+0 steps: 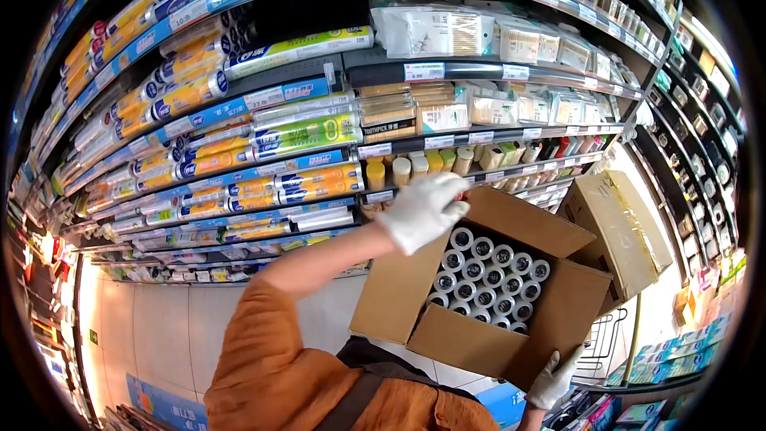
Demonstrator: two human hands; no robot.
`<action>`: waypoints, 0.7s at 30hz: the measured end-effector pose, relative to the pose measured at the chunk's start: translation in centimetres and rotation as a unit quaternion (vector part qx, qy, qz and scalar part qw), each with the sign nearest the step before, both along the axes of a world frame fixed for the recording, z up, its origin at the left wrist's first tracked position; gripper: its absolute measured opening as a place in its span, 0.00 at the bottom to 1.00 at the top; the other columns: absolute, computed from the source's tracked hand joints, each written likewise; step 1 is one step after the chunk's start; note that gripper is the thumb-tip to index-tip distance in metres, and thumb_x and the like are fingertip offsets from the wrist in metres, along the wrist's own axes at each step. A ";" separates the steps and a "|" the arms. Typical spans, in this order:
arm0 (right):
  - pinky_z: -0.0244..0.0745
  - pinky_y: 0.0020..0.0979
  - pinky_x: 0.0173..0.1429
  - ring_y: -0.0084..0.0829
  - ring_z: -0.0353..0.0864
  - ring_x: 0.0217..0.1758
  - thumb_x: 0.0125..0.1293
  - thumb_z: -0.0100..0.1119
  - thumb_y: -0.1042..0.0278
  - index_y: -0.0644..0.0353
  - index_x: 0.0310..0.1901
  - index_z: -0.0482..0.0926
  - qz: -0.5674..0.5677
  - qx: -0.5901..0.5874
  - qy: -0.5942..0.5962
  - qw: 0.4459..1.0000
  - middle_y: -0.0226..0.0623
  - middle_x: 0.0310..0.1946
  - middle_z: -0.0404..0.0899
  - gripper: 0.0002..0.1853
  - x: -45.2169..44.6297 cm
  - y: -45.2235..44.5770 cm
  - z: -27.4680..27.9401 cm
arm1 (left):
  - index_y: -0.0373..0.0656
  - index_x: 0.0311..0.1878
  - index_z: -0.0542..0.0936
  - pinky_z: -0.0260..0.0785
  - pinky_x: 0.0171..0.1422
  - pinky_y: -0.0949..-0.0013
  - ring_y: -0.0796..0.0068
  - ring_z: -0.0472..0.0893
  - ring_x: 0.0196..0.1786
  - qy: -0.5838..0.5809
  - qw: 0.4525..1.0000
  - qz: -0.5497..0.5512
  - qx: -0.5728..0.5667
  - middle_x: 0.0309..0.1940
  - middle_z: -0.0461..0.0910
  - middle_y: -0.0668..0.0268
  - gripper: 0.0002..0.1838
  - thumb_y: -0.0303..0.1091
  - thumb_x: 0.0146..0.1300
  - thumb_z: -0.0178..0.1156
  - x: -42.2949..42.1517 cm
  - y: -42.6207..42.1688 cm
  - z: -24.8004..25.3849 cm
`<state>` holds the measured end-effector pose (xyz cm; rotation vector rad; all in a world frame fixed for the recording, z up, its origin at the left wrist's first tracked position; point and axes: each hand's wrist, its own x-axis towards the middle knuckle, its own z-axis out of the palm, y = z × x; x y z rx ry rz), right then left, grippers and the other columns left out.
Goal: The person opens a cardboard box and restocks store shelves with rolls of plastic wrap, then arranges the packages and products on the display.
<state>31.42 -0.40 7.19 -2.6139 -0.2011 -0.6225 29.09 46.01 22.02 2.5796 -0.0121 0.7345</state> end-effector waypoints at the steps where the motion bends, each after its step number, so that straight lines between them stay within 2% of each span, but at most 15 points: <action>1: 0.71 0.43 0.69 0.53 0.72 0.71 0.75 0.56 0.64 0.60 0.77 0.57 -0.016 -0.005 0.027 0.999 0.54 0.71 0.68 0.33 0.0 0.2 0.5 | 0.42 0.54 0.79 0.70 0.65 0.56 0.54 0.79 0.59 -0.051 0.998 0.000 0.040 0.54 0.80 0.56 0.17 0.39 0.66 0.63 -2.2 1.4 1.7; 2: 0.72 0.43 0.68 0.53 0.72 0.70 0.75 0.56 0.64 0.60 0.77 0.58 -0.016 -0.028 -0.002 0.999 0.54 0.71 0.68 0.33 0.0 0.6 0.4 | 0.44 0.47 0.81 0.71 0.62 0.57 0.57 0.79 0.56 -0.101 0.992 0.000 0.080 0.50 0.81 0.60 0.10 0.36 0.65 0.62 -4.5 3.1 3.3; 4: 0.73 0.42 0.66 0.52 0.73 0.69 0.75 0.56 0.64 0.60 0.77 0.58 -0.035 -0.056 -0.025 0.998 0.53 0.71 0.68 0.32 0.7 0.1 -0.3 | 0.45 0.42 0.82 0.73 0.56 0.56 0.57 0.81 0.50 -0.164 0.969 0.021 0.185 0.45 0.82 0.62 0.08 0.34 0.62 0.64 -8.3 7.0 8.1; 5: 0.74 0.41 0.65 0.51 0.75 0.68 0.74 0.57 0.64 0.60 0.77 0.58 -0.050 -0.060 -0.025 0.997 0.52 0.71 0.69 0.33 0.7 0.7 0.1 | 0.46 0.41 0.82 0.73 0.53 0.55 0.56 0.81 0.46 -0.211 0.950 0.074 0.219 0.42 0.82 0.63 0.06 0.33 0.61 0.64 -8.9 9.8 8.9; 6: 0.75 0.42 0.64 0.51 0.75 0.67 0.74 0.57 0.64 0.59 0.77 0.58 -0.071 -0.060 -0.013 0.996 0.52 0.71 0.69 0.33 0.6 1.5 0.8 | 0.46 0.41 0.83 0.74 0.52 0.55 0.56 0.82 0.45 -0.235 0.955 0.113 0.144 0.42 0.82 0.62 0.05 0.31 0.62 0.62 -9.0 12.8 10.4; 7: 0.75 0.42 0.63 0.51 0.76 0.67 0.74 0.58 0.65 0.59 0.77 0.59 -0.093 -0.063 0.000 0.994 0.52 0.70 0.70 0.33 0.5 2.4 1.7 | 0.46 0.41 0.83 0.74 0.52 0.54 0.56 0.82 0.45 -0.233 0.938 0.206 0.156 0.41 0.83 0.61 0.05 0.32 0.63 0.62 -8.9 15.4 12.0; 8: 0.76 0.42 0.63 0.50 0.76 0.66 0.74 0.58 0.65 0.58 0.77 0.59 -0.114 -0.067 0.016 0.991 0.51 0.70 0.70 0.33 0.2 2.9 2.2 | 0.46 0.42 0.84 0.75 0.52 0.54 0.55 0.83 0.45 -0.212 0.936 0.247 0.134 0.41 0.84 0.61 0.07 0.34 0.63 0.61 -8.4 19.0 13.2; 9: 0.76 0.42 0.63 0.53 0.77 0.64 0.70 0.61 0.63 0.57 0.76 0.62 -0.129 -0.061 -0.003 0.990 0.54 0.66 0.73 0.35 -0.1 3.1 1.1 | 0.44 0.46 0.84 0.75 0.55 0.55 0.55 0.83 0.48 -0.175 0.922 0.280 0.202 0.44 0.84 0.59 0.10 0.36 0.65 0.62 -8.1 23.2 13.9; 12: 0.65 0.49 0.73 0.56 0.70 0.71 0.69 0.60 0.63 0.56 0.75 0.64 -0.151 -0.264 -0.129 0.944 0.55 0.70 0.68 0.33 0.9 4.7 1.4 | 0.45 0.60 0.80 0.73 0.63 0.55 0.51 0.82 0.56 -0.018 0.868 0.351 0.349 0.54 0.83 0.53 0.24 0.44 0.63 0.64 -6.7 30.9 14.7; 14: 0.50 0.54 0.81 0.57 0.55 0.79 0.68 0.62 0.62 0.52 0.76 0.64 -0.090 -0.305 -0.077 0.945 0.52 0.77 0.57 0.35 0.9 9.1 3.1 | 0.46 0.68 0.74 0.72 0.66 0.55 0.49 0.80 0.59 0.100 0.873 0.357 0.317 0.58 0.81 0.51 0.35 0.49 0.58 0.66 -5.6 32.9 14.7; 15: 0.53 0.57 0.79 0.55 0.60 0.76 0.66 0.63 0.61 0.57 0.71 0.69 0.001 -0.281 -0.115 0.953 0.53 0.74 0.61 0.32 2.2 10.6 3.9 | 0.47 0.68 0.74 0.72 0.66 0.55 0.50 0.80 0.61 0.137 0.882 0.345 0.291 0.60 0.80 0.52 0.35 0.50 0.59 0.67 -5.1 32.9 14.7; 16: 0.54 0.57 0.78 0.56 0.64 0.73 0.66 0.59 0.67 0.59 0.65 0.74 0.054 -0.250 -0.061 0.965 0.52 0.69 0.68 0.25 3.0 13.6 5.5 | 0.48 0.69 0.73 0.72 0.66 0.54 0.50 0.80 0.62 0.173 0.887 0.333 0.269 0.62 0.79 0.54 0.36 0.51 0.59 0.67 -4.7 32.9 14.9; 18: 0.60 0.55 0.75 0.52 0.71 0.66 0.58 0.63 0.70 0.62 0.57 0.76 0.158 -0.223 -0.080 0.959 0.50 0.60 0.73 0.24 5.3 17.4 6.4 | 0.46 0.70 0.72 0.70 0.68 0.54 0.49 0.77 0.64 0.176 0.892 0.330 0.253 0.65 0.77 0.53 0.35 0.47 0.60 0.67 -4.5 34.0 14.5; 20: 0.64 0.52 0.73 0.51 0.72 0.64 0.56 0.64 0.69 0.63 0.58 0.76 0.179 -0.164 -0.110 0.964 0.49 0.58 0.74 0.26 9.0 18.7 2.8 | 0.44 0.71 0.72 0.68 0.70 0.56 0.50 0.76 0.66 0.044 0.893 0.329 0.303 0.66 0.76 0.51 0.33 0.41 0.63 0.65 -5.3 35.5 13.6; 21: 0.65 0.50 0.72 0.50 0.73 0.64 0.55 0.65 0.69 0.62 0.58 0.76 0.197 -0.166 -0.086 0.962 0.48 0.57 0.75 0.27 10.2 19.5 3.3 | 0.42 0.71 0.72 0.66 0.71 0.57 0.51 0.75 0.67 -0.028 0.895 0.325 0.304 0.67 0.75 0.51 0.30 0.40 0.67 0.62 -5.9 34.1 13.8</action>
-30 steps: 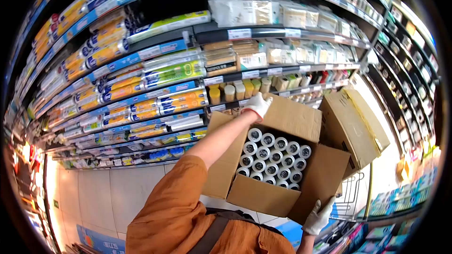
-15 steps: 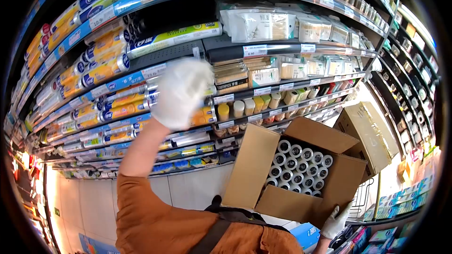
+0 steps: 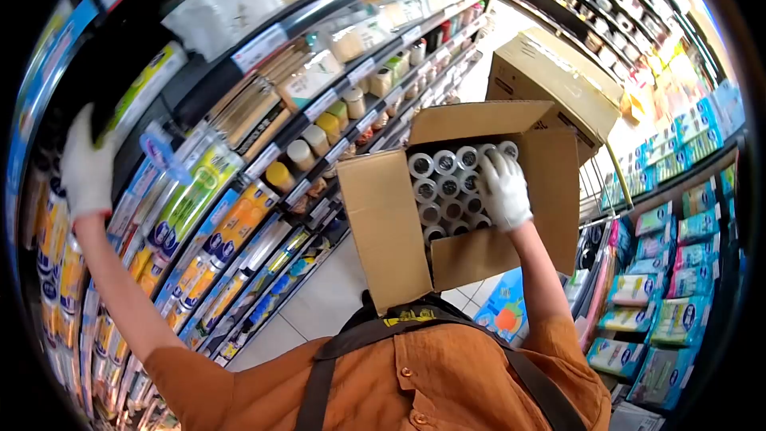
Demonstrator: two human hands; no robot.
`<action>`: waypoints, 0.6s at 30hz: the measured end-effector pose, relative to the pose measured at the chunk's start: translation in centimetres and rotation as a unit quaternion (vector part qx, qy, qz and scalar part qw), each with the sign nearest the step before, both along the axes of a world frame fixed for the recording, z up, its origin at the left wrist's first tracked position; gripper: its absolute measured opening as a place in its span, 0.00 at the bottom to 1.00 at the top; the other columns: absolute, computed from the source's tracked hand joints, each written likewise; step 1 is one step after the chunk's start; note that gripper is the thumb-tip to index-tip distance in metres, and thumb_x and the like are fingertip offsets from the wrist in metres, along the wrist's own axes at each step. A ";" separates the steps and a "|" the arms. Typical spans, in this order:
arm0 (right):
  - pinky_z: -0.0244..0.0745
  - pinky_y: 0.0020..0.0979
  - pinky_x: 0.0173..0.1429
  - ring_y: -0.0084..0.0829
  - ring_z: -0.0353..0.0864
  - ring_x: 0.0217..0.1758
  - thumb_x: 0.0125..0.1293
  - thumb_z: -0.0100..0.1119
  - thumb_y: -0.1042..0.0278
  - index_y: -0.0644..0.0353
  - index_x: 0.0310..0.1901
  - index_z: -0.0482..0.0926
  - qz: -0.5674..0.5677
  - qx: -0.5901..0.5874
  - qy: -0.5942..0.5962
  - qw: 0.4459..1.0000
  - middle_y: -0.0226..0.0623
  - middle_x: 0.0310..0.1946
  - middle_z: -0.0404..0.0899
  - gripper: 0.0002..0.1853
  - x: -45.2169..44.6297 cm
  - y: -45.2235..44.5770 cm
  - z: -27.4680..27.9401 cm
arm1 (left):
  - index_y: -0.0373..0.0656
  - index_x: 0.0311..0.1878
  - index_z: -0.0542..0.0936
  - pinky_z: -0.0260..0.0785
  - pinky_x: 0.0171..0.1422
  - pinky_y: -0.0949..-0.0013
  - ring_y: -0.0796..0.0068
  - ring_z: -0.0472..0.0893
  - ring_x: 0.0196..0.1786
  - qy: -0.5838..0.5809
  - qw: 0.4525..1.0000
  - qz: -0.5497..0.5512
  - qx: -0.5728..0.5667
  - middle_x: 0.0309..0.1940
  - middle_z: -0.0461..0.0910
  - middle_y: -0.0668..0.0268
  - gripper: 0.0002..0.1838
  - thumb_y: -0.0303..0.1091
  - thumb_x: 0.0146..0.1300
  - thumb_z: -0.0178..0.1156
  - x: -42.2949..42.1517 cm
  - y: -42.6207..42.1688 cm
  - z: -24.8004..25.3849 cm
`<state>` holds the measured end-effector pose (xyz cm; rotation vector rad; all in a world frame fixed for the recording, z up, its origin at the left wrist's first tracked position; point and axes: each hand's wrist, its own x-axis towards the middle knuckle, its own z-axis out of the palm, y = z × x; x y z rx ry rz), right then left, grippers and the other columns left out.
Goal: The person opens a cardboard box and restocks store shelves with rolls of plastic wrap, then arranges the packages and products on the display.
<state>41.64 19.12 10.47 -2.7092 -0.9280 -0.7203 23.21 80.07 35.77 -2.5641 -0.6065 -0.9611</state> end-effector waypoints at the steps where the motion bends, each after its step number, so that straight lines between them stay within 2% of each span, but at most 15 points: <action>1: 0.67 0.49 0.71 0.50 0.73 0.63 0.54 0.66 0.69 0.62 0.59 0.76 0.016 -0.008 0.026 0.999 0.48 0.57 0.76 0.27 0.9 0.6 0.3 | 0.41 0.70 0.72 0.65 0.72 0.58 0.52 0.74 0.68 -0.062 0.998 -0.023 0.023 0.68 0.74 0.51 0.27 0.39 0.71 0.59 -0.9 -2.1 0.4; 3: 0.68 0.48 0.69 0.49 0.74 0.63 0.53 0.67 0.69 0.61 0.59 0.76 0.017 -0.074 0.027 0.997 0.48 0.57 0.75 0.29 2.8 0.9 0.3 | 0.39 0.69 0.73 0.62 0.74 0.60 0.56 0.74 0.68 -0.182 0.982 -0.049 -0.019 0.67 0.75 0.53 0.24 0.35 0.73 0.57 -1.8 -10.6 0.8; 5: 0.68 0.47 0.68 0.48 0.75 0.61 0.52 0.68 0.65 0.60 0.59 0.76 0.024 -0.059 0.089 0.994 0.48 0.54 0.78 0.29 3.6 0.9 1.0 | 0.38 0.68 0.74 0.62 0.75 0.61 0.59 0.75 0.68 -0.250 0.965 -0.073 -0.044 0.66 0.76 0.54 0.22 0.34 0.74 0.57 -2.2 -17.1 -0.9; 7: 0.68 0.48 0.68 0.48 0.75 0.60 0.52 0.69 0.63 0.59 0.59 0.76 0.036 -0.061 0.129 0.989 0.47 0.52 0.80 0.30 4.1 0.9 2.1 | 0.37 0.67 0.76 0.61 0.75 0.59 0.56 0.75 0.68 -0.236 0.963 -0.114 -0.059 0.64 0.78 0.55 0.22 0.33 0.73 0.57 -2.6 -20.6 -4.1; 8: 0.69 0.48 0.67 0.47 0.76 0.59 0.52 0.70 0.56 0.59 0.58 0.76 0.036 -0.078 0.105 0.991 0.46 0.47 0.82 0.32 4.5 1.1 1.7 | 0.38 0.64 0.78 0.63 0.74 0.54 0.56 0.77 0.65 -0.227 0.952 -0.192 -0.076 0.62 0.79 0.56 0.20 0.31 0.70 0.59 -2.2 -21.8 -6.4; 9: 0.68 0.48 0.67 0.47 0.77 0.58 0.53 0.69 0.54 0.58 0.58 0.77 0.003 -0.097 0.119 0.988 0.45 0.47 0.82 0.31 4.7 1.8 1.4 | 0.39 0.62 0.80 0.64 0.73 0.49 0.56 0.78 0.63 -0.216 0.934 -0.268 -0.093 0.61 0.80 0.56 0.19 0.28 0.68 0.61 -1.7 -23.0 -8.4; 11: 0.68 0.48 0.67 0.46 0.77 0.57 0.53 0.69 0.51 0.58 0.57 0.77 -0.062 -0.134 0.145 0.978 0.44 0.47 0.83 0.30 5.1 3.3 0.7 | 0.38 0.56 0.81 0.64 0.72 0.45 0.56 0.80 0.59 -0.097 0.944 -0.308 -0.073 0.55 0.82 0.57 0.18 0.28 0.63 0.65 0.3 -27.6 -10.2; 12: 0.73 0.47 0.59 0.45 0.81 0.50 0.58 0.64 0.53 0.55 0.51 0.80 -0.057 -0.127 0.078 0.987 0.44 0.43 0.84 0.22 5.5 3.6 -0.3 | 0.38 0.54 0.81 0.65 0.71 0.46 0.57 0.81 0.57 -0.077 0.932 -0.341 -0.096 0.53 0.82 0.57 0.18 0.28 0.61 0.66 1.5 -29.2 -11.5; 15: 0.75 0.46 0.49 0.44 0.84 0.40 0.60 0.60 0.60 0.54 0.45 0.81 -0.142 -0.254 0.104 0.951 0.43 0.37 0.85 0.14 7.5 5.6 -3.2 | 0.41 0.50 0.81 0.67 0.69 0.49 0.60 0.82 0.50 -0.040 0.902 -0.400 -0.155 0.48 0.83 0.59 0.16 0.28 0.58 0.69 4.6 -32.6 -15.8; 16: 0.75 0.44 0.41 0.43 0.85 0.34 0.60 0.57 0.65 0.53 0.41 0.82 -0.118 -0.232 0.064 0.963 0.41 0.33 0.85 0.09 6.8 5.8 -1.8 | 0.42 0.48 0.81 0.67 0.68 0.49 0.61 0.83 0.48 -0.034 0.897 -0.406 -0.171 0.46 0.84 0.60 0.15 0.28 0.58 0.69 5.2 -33.4 -17.1; 18: 0.75 0.43 0.41 0.42 0.86 0.36 0.59 0.57 0.65 0.53 0.40 0.82 -0.068 -0.228 0.074 0.968 0.42 0.34 0.85 0.09 6.9 5.3 -0.6 | 0.42 0.44 0.82 0.69 0.65 0.51 0.63 0.84 0.42 -0.037 0.884 -0.417 -0.206 0.39 0.85 0.62 0.11 0.28 0.57 0.68 5.9 -34.9 -18.6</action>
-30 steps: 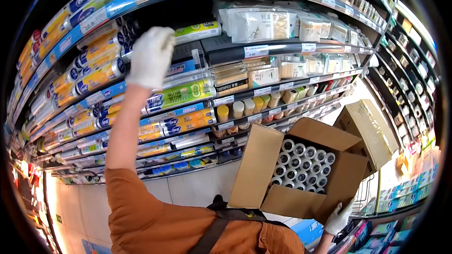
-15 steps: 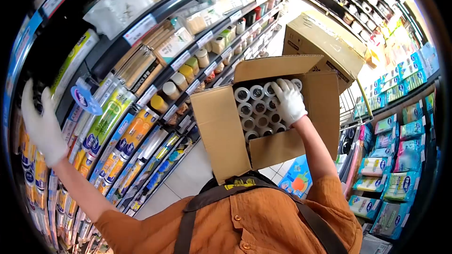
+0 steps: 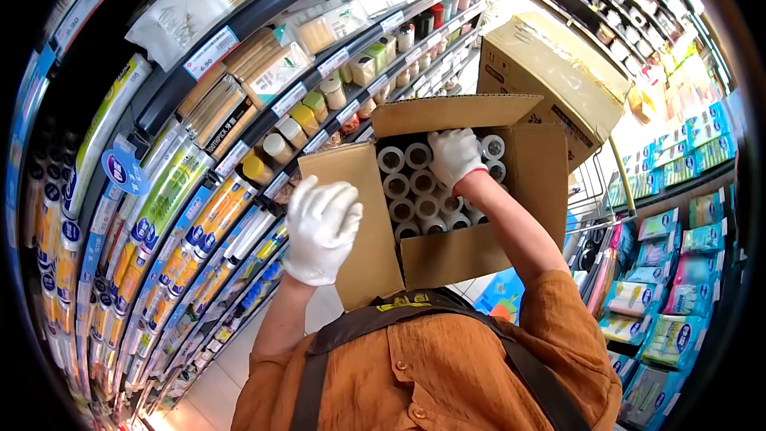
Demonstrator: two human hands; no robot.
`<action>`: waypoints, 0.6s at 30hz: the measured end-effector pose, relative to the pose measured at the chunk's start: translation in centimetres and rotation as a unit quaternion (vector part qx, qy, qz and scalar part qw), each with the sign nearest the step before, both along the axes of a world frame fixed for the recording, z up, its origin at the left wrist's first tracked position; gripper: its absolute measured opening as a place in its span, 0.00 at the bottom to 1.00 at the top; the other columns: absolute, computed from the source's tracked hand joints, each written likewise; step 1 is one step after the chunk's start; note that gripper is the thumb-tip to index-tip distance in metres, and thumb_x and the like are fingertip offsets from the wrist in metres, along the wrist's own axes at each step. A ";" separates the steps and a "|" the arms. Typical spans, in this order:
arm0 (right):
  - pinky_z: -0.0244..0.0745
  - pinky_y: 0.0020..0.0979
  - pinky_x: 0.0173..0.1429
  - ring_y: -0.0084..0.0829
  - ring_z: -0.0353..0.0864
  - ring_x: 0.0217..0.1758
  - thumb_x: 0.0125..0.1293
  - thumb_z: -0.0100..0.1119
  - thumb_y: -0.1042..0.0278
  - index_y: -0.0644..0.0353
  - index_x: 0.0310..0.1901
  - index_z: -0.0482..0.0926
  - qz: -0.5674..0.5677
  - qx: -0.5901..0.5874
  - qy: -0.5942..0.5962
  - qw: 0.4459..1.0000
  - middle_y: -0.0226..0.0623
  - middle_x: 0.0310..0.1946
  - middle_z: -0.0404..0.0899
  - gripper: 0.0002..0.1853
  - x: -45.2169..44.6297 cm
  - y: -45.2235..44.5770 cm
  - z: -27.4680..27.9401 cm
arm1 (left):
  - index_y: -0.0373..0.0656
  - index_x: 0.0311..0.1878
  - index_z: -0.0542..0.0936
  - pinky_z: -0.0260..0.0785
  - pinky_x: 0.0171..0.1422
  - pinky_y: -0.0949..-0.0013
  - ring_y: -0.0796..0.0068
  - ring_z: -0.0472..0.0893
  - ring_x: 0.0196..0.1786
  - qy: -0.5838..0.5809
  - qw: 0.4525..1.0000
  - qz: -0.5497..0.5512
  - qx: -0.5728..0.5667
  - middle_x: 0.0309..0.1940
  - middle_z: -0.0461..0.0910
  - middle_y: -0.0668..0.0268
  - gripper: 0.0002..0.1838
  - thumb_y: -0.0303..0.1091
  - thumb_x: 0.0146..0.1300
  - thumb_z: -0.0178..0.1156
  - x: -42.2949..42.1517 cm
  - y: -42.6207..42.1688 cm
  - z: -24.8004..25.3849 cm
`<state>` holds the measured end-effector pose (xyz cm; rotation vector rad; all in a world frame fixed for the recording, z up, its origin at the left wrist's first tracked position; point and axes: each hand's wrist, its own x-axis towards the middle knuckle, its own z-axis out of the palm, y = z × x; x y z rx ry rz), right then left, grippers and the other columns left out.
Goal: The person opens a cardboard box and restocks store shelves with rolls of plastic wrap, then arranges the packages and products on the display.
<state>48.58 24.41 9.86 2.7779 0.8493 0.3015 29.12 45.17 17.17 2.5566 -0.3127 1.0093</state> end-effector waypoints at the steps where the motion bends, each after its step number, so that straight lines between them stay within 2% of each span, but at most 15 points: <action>1: 0.75 0.42 0.41 0.42 0.87 0.37 0.59 0.58 0.65 0.54 0.40 0.82 0.023 0.004 0.011 1.000 0.42 0.34 0.86 0.09 -0.1 -0.2 1.1 | 0.42 0.43 0.82 0.69 0.65 0.51 0.63 0.84 0.42 0.009 1.000 -0.006 -0.012 0.39 0.85 0.62 0.10 0.27 0.57 0.68 0.0 0.0 -0.5; 2: 0.76 0.42 0.41 0.43 0.87 0.39 0.56 0.61 0.65 0.54 0.39 0.82 0.022 0.042 0.039 0.998 0.44 0.34 0.86 0.10 -0.5 -0.6 2.4 | 0.42 0.43 0.82 0.70 0.64 0.51 0.62 0.84 0.42 0.018 0.999 -0.011 -0.026 0.38 0.85 0.62 0.10 0.27 0.57 0.68 -0.1 -0.1 -1.2; 3: 0.79 0.45 0.39 0.45 0.86 0.37 0.56 0.67 0.59 0.56 0.43 0.80 0.024 0.091 0.043 0.995 0.43 0.33 0.85 0.16 -1.0 -1.2 3.7 | 0.42 0.42 0.83 0.70 0.64 0.51 0.62 0.84 0.42 0.028 0.999 -0.017 -0.040 0.38 0.85 0.62 0.10 0.27 0.57 0.68 -0.3 -0.2 -1.7; 5: 0.80 0.44 0.39 0.45 0.85 0.33 0.54 0.70 0.59 0.56 0.44 0.80 0.013 0.164 0.056 0.985 0.40 0.29 0.83 0.17 -3.7 -2.1 9.3 | 0.42 0.42 0.83 0.74 0.59 0.53 0.59 0.84 0.42 0.044 0.996 -0.022 -0.077 0.38 0.85 0.61 0.11 0.28 0.55 0.70 -0.1 -0.2 -2.2; 7: 0.75 0.42 0.29 0.42 0.82 0.26 0.56 0.67 0.60 0.54 0.33 0.76 0.083 0.269 -0.031 0.959 0.38 0.26 0.79 0.11 -7.4 -3.2 14.0 | 0.42 0.43 0.83 0.75 0.58 0.54 0.57 0.84 0.43 0.066 0.989 -0.021 -0.130 0.39 0.86 0.60 0.12 0.29 0.55 0.71 0.1 -0.8 -2.4; 8: 0.74 0.41 0.28 0.40 0.81 0.24 0.55 0.68 0.61 0.54 0.32 0.74 0.104 0.284 -0.052 0.952 0.36 0.25 0.76 0.12 -9.6 -3.2 16.6 | 0.42 0.47 0.83 0.76 0.57 0.55 0.53 0.84 0.47 0.069 0.987 -0.026 -0.144 0.43 0.86 0.58 0.15 0.31 0.57 0.71 0.2 -1.7 -1.9; 9: 0.73 0.39 0.26 0.38 0.79 0.23 0.54 0.69 0.61 0.53 0.30 0.72 0.122 0.301 -0.072 0.943 0.34 0.24 0.74 0.13 -11.9 -2.8 18.4 | 0.42 0.56 0.79 0.75 0.61 0.55 0.51 0.82 0.55 0.115 0.975 -0.059 -0.183 0.53 0.83 0.55 0.23 0.35 0.58 0.72 0.2 -2.6 -1.4; 10: 0.73 0.37 0.28 0.34 0.79 0.24 0.53 0.70 0.64 0.56 0.40 0.76 0.133 0.287 -0.076 0.946 0.35 0.28 0.77 0.16 -13.9 -2.5 18.9 | 0.42 0.60 0.77 0.74 0.63 0.56 0.51 0.81 0.58 0.066 0.973 -0.102 -0.196 0.57 0.80 0.53 0.27 0.37 0.59 0.72 0.4 -4.0 -0.9; 11: 0.73 0.35 0.30 0.31 0.79 0.26 0.53 0.71 0.66 0.59 0.51 0.80 0.143 0.273 -0.080 0.948 0.36 0.32 0.80 0.22 -15.6 -2.1 19.0 | 0.41 0.63 0.74 0.73 0.64 0.56 0.52 0.79 0.61 0.017 0.967 -0.145 -0.207 0.61 0.77 0.51 0.30 0.39 0.59 0.72 0.6 -5.1 -0.5; 13: 0.72 0.31 0.30 0.27 0.77 0.26 0.54 0.67 0.67 0.60 0.52 0.78 0.235 0.113 -0.153 0.953 0.38 0.38 0.81 0.22 -17.9 -0.9 17.2 | 0.38 0.66 0.70 0.71 0.67 0.56 0.52 0.76 0.64 0.143 0.919 -0.153 -0.335 0.63 0.74 0.50 0.35 0.45 0.61 0.70 -0.7 -6.1 0.3; 15: 0.75 0.30 0.33 0.29 0.80 0.30 0.55 0.65 0.66 0.59 0.53 0.78 0.337 0.228 -0.200 0.891 0.42 0.43 0.81 0.22 -18.2 1.2 15.0 | 0.39 0.65 0.70 0.71 0.68 0.57 0.58 0.76 0.64 0.099 0.853 -0.181 -0.480 0.62 0.74 0.52 0.31 0.43 0.64 0.67 -1.4 -5.1 0.3; 16: 0.79 0.33 0.39 0.33 0.82 0.36 0.55 0.67 0.65 0.59 0.53 0.78 0.394 0.288 -0.144 0.861 0.44 0.46 0.81 0.23 -17.6 1.7 14.7 | 0.40 0.64 0.69 0.72 0.69 0.57 0.61 0.76 0.64 0.068 0.813 -0.195 -0.545 0.61 0.75 0.53 0.29 0.42 0.65 0.66 -1.8 -4.6 0.2; 17: 0.80 0.39 0.47 0.40 0.83 0.44 0.55 0.70 0.64 0.61 0.54 0.77 0.386 0.382 0.065 0.837 0.45 0.50 0.80 0.25 -17.7 1.8 14.9 | 0.40 0.64 0.69 0.71 0.69 0.58 0.62 0.76 0.64 0.072 0.735 -0.207 -0.642 0.61 0.75 0.55 0.27 0.40 0.65 0.65 -2.4 -3.9 0.4; 18: 0.79 0.40 0.50 0.43 0.82 0.46 0.55 0.72 0.64 0.62 0.55 0.77 0.346 0.427 0.065 0.833 0.45 0.50 0.79 0.26 -17.3 1.6 13.1 | 0.41 0.64 0.69 0.72 0.69 0.56 0.62 0.77 0.63 0.058 0.782 -0.159 -0.599 0.60 0.75 0.56 0.27 0.38 0.65 0.64 -2.4 -2.1 -1.1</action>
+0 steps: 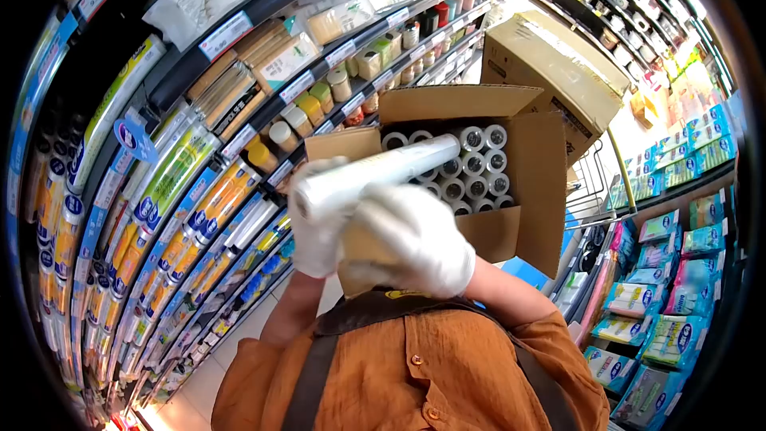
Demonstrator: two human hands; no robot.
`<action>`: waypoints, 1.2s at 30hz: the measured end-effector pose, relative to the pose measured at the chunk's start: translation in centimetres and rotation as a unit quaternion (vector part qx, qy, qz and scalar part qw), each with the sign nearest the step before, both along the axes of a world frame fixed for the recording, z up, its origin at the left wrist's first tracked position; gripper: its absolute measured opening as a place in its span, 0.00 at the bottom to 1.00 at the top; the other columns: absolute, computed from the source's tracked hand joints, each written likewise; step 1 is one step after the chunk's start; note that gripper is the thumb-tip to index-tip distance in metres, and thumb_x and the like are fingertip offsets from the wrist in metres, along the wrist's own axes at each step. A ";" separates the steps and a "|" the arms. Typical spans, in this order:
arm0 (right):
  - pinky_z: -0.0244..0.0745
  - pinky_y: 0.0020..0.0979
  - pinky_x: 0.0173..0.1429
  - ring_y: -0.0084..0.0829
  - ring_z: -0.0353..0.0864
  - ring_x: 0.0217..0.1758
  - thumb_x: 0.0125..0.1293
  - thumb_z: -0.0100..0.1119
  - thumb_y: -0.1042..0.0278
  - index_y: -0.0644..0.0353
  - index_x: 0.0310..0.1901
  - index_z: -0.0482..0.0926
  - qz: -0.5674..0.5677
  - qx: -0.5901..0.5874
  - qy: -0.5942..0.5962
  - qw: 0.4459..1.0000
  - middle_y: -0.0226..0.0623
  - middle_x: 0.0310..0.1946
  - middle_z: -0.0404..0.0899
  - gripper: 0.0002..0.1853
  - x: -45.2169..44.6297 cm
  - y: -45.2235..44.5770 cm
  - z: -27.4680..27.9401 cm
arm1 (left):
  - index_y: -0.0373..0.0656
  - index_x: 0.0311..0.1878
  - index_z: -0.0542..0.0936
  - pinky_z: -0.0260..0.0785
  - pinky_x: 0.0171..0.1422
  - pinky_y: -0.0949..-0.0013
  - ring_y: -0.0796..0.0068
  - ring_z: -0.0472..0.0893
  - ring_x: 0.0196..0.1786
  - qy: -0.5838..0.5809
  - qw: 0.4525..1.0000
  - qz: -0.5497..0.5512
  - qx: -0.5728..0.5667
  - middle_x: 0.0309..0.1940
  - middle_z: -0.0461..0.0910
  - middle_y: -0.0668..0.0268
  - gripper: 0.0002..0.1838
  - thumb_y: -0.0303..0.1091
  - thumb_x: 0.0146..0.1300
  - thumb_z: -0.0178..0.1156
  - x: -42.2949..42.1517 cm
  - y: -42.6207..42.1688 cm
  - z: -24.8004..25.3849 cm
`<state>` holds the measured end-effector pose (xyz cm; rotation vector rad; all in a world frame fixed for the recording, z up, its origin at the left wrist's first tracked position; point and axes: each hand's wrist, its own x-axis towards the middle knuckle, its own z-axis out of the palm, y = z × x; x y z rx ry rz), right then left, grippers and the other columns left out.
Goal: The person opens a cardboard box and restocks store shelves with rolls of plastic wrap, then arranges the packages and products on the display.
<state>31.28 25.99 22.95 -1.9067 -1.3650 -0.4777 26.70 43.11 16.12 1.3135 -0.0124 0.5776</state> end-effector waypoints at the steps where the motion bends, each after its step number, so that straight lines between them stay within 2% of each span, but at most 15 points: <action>1: 0.79 0.41 0.53 0.46 0.81 0.49 0.55 0.74 0.63 0.63 0.56 0.76 -0.035 0.037 0.032 0.998 0.46 0.51 0.79 0.28 0.8 -0.4 -2.8 | 0.42 0.63 0.69 0.74 0.68 0.54 0.61 0.77 0.63 0.010 0.999 0.017 -0.033 0.61 0.76 0.57 0.26 0.36 0.65 0.64 -0.4 1.6 -1.5; 5: 0.77 0.41 0.57 0.46 0.81 0.50 0.59 0.76 0.56 0.66 0.62 0.72 -0.332 0.061 0.240 0.910 0.50 0.49 0.79 0.36 3.8 -3.0 -12.6 | 0.45 0.62 0.70 0.79 0.63 0.46 0.58 0.79 0.62 0.017 0.963 0.023 -0.269 0.62 0.76 0.58 0.24 0.32 0.65 0.63 -2.7 5.4 -5.4; 7: 0.77 0.39 0.58 0.41 0.80 0.52 0.65 0.71 0.51 0.67 0.65 0.70 -0.232 0.137 0.535 0.801 0.44 0.48 0.79 0.36 5.0 -4.2 -15.7 | 0.46 0.62 0.71 0.79 0.63 0.46 0.57 0.79 0.63 0.007 0.952 0.009 -0.305 0.62 0.76 0.58 0.23 0.32 0.65 0.62 -3.7 6.5 -6.1; 8: 0.80 0.36 0.52 0.33 0.81 0.48 0.69 0.65 0.44 0.63 0.68 0.68 -0.165 0.129 0.609 0.765 0.40 0.47 0.79 0.37 5.4 -4.8 -16.5 | 0.46 0.64 0.71 0.78 0.64 0.45 0.56 0.78 0.65 0.002 0.946 -0.004 -0.324 0.62 0.76 0.58 0.24 0.33 0.65 0.63 -4.2 6.9 -6.2; 9: 0.78 0.30 0.37 0.26 0.80 0.36 0.69 0.59 0.35 0.57 0.68 0.68 -0.118 0.155 0.723 0.663 0.38 0.46 0.79 0.38 4.6 -4.3 -13.6 | 0.46 0.64 0.71 0.77 0.65 0.45 0.56 0.78 0.65 -0.008 0.945 -0.011 -0.326 0.63 0.76 0.58 0.24 0.34 0.66 0.64 -4.6 6.9 -6.0; 11: 0.70 0.23 0.27 0.20 0.74 0.27 0.69 0.54 0.28 0.52 0.67 0.70 0.039 0.193 0.771 0.606 0.34 0.44 0.79 0.37 4.6 -4.3 -12.7 | 0.46 0.64 0.71 0.76 0.66 0.45 0.55 0.77 0.66 -0.031 0.943 -0.029 -0.329 0.63 0.76 0.59 0.25 0.36 0.66 0.65 -4.9 7.1 -5.1; 13: 0.62 0.21 0.26 0.19 0.70 0.25 0.70 0.53 0.29 0.50 0.63 0.74 0.097 0.228 0.783 0.571 0.28 0.41 0.80 0.34 4.5 -4.7 -11.9 | 0.46 0.66 0.71 0.74 0.67 0.45 0.54 0.77 0.66 -0.042 0.958 -0.034 -0.282 0.64 0.76 0.58 0.28 0.43 0.67 0.66 -5.0 7.7 -5.2; 15: 0.60 0.22 0.26 0.18 0.68 0.26 0.69 0.56 0.33 0.50 0.61 0.75 -0.058 0.241 0.784 0.570 0.26 0.39 0.79 0.31 4.1 -4.3 -10.4 | 0.47 0.68 0.71 0.74 0.67 0.44 0.54 0.76 0.67 -0.067 0.968 -0.042 -0.239 0.64 0.76 0.56 0.29 0.47 0.68 0.65 -4.7 7.7 -4.8; 16: 0.64 0.22 0.29 0.19 0.71 0.29 0.68 0.59 0.40 0.51 0.61 0.73 -0.049 0.227 0.735 0.637 0.27 0.40 0.79 0.29 4.1 -4.3 -9.7 | 0.45 0.68 0.71 0.75 0.66 0.45 0.55 0.78 0.65 -0.048 0.970 -0.010 -0.238 0.64 0.77 0.54 0.31 0.53 0.69 0.63 -4.7 7.2 -3.8; 17: 0.67 0.22 0.33 0.20 0.72 0.31 0.67 0.62 0.49 0.54 0.62 0.71 -0.017 0.193 0.728 0.658 0.28 0.40 0.78 0.27 4.1 -4.9 -8.8 | 0.45 0.68 0.71 0.75 0.66 0.45 0.55 0.78 0.65 -0.035 0.967 -0.003 -0.253 0.64 0.77 0.54 0.32 0.54 0.69 0.62 -4.7 7.3 -3.9; 22: 0.77 0.27 0.42 0.26 0.80 0.45 0.59 0.69 0.71 0.59 0.63 0.69 0.021 0.218 0.685 0.695 0.35 0.52 0.78 0.30 3.9 -5.7 -8.9 | 0.45 0.66 0.74 0.75 0.65 0.47 0.57 0.81 0.62 0.020 0.963 0.036 -0.266 0.62 0.78 0.54 0.32 0.60 0.69 0.58 -4.9 8.0 -4.8; 25: 0.81 0.29 0.44 0.32 0.81 0.54 0.56 0.64 0.81 0.57 0.64 0.69 0.031 0.206 0.657 0.724 0.40 0.58 0.76 0.32 4.4 -6.0 -9.9 | 0.46 0.65 0.75 0.74 0.66 0.49 0.58 0.81 0.61 0.043 0.960 0.053 -0.270 0.61 0.80 0.56 0.32 0.60 0.69 0.59 -5.0 7.7 -4.5; 30: 0.81 0.32 0.48 0.32 0.81 0.54 0.52 0.67 0.82 0.57 0.67 0.67 0.033 0.184 0.673 0.716 0.40 0.60 0.76 0.37 4.1 -6.0 -9.2 | 0.47 0.62 0.74 0.75 0.64 0.47 0.58 0.81 0.61 0.066 0.957 0.061 -0.275 0.59 0.80 0.57 0.25 0.54 0.72 0.58 -5.1 8.2 -4.5; 33: 0.82 0.32 0.50 0.31 0.79 0.58 0.56 0.73 0.72 0.60 0.69 0.65 0.062 0.177 0.680 0.709 0.39 0.60 0.74 0.39 4.1 -6.1 -9.2 | 0.47 0.60 0.74 0.74 0.65 0.47 0.58 0.80 0.61 0.067 0.958 0.068 -0.272 0.57 0.80 0.57 0.23 0.52 0.72 0.58 -5.2 8.2 -4.3; 36: 0.80 0.26 0.39 0.27 0.81 0.48 0.60 0.71 0.66 0.59 0.70 0.64 0.020 0.164 0.696 0.699 0.38 0.53 0.78 0.38 4.1 -5.8 -9.3 | 0.46 0.61 0.74 0.72 0.66 0.47 0.57 0.79 0.62 0.043 0.963 0.057 -0.258 0.58 0.80 0.56 0.24 0.50 0.70 0.59 -5.5 8.6 -4.4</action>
